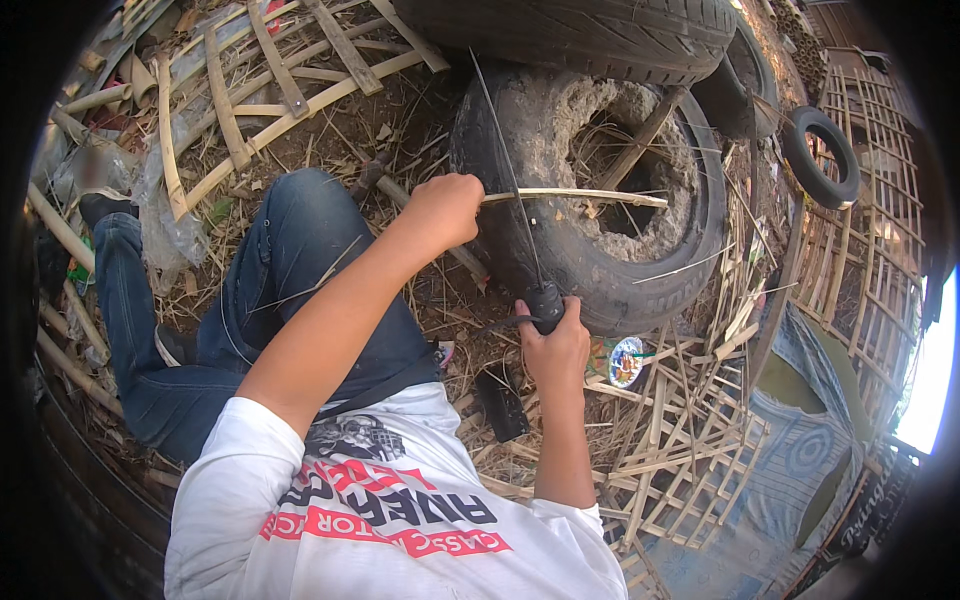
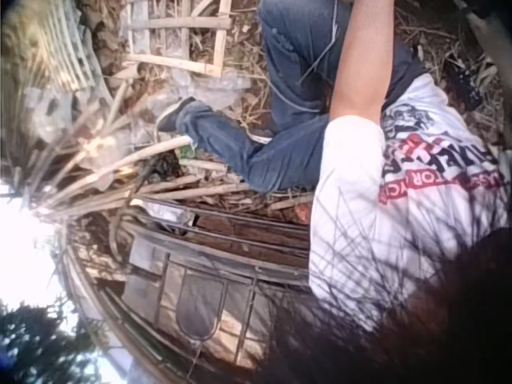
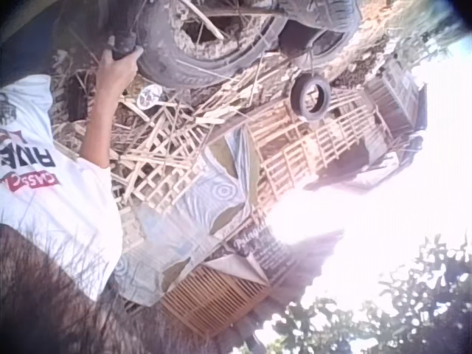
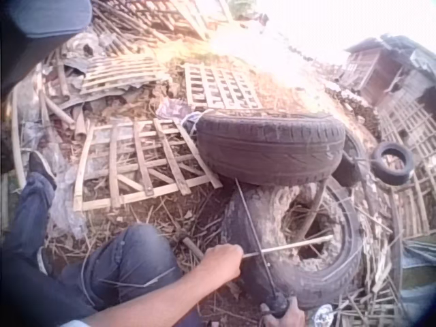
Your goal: The person repairs a bamboo frame by hammering a small wooden strip onto it and later trimming a thin piece of bamboo using a large knife while sitting in a yard.
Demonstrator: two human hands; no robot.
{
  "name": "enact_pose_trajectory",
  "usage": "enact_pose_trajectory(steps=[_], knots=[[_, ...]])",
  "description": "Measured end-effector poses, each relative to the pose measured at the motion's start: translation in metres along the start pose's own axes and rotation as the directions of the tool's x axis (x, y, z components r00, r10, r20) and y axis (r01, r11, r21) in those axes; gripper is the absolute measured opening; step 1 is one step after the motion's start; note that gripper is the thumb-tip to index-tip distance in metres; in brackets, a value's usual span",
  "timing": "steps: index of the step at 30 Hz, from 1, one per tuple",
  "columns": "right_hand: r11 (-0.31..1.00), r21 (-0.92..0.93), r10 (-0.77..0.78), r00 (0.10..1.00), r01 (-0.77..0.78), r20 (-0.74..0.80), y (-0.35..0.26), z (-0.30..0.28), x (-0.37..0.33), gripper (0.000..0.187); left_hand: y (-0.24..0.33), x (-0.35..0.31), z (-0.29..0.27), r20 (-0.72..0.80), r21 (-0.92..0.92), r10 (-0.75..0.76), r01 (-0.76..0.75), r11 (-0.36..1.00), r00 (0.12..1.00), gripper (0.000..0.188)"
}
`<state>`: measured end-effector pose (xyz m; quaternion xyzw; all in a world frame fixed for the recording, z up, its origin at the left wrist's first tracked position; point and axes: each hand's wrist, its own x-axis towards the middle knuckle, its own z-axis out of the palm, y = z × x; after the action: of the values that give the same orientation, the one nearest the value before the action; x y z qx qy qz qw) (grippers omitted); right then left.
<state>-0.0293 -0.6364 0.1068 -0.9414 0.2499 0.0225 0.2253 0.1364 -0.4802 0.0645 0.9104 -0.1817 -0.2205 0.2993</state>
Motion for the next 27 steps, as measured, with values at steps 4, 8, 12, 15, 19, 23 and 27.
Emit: enact_pose_trajectory(steps=[4,8,12,15,19,23,27], knots=[[1.000,-0.004,-0.008,0.999,0.008,-0.045,-0.001,0.005,-0.001,0.046,0.004,-0.003,-0.015,0.062,0.067,-0.072,0.068,0.995,0.995,0.050],[0.999,0.022,-0.038,0.996,0.040,-0.085,0.006,-0.001,-0.004,0.044,-0.013,-0.045,-0.057,0.150,0.071,-0.116,0.107,0.992,0.982,0.101],[0.984,0.127,-0.105,0.986,0.121,-0.126,-0.024,-0.034,-0.017,0.039,-0.101,-0.102,-0.086,0.006,-0.409,-0.074,0.070,0.910,0.997,0.096],[0.971,0.204,-0.096,0.987,0.121,-0.130,-0.031,-0.037,-0.021,0.036,-0.144,-0.155,-0.105,-0.011,-0.690,-0.159,0.107,0.716,0.987,0.095],[0.997,-0.048,-0.060,0.995,0.056,-0.085,0.019,0.014,-0.013,0.036,-0.186,-0.208,-0.104,-0.101,-0.673,-0.360,0.203,0.711,0.928,0.097],[0.999,0.014,-0.034,0.995,0.035,-0.096,0.011,0.010,-0.013,0.040,-0.204,-0.238,-0.095,-0.104,-0.666,-0.392,0.228,0.710,0.914,0.094],[1.000,0.020,-0.011,0.996,0.013,-0.089,-0.001,0.007,-0.015,0.043,-0.199,-0.242,-0.088,-0.104,-0.634,-0.406,0.254,0.730,0.908,0.092]])
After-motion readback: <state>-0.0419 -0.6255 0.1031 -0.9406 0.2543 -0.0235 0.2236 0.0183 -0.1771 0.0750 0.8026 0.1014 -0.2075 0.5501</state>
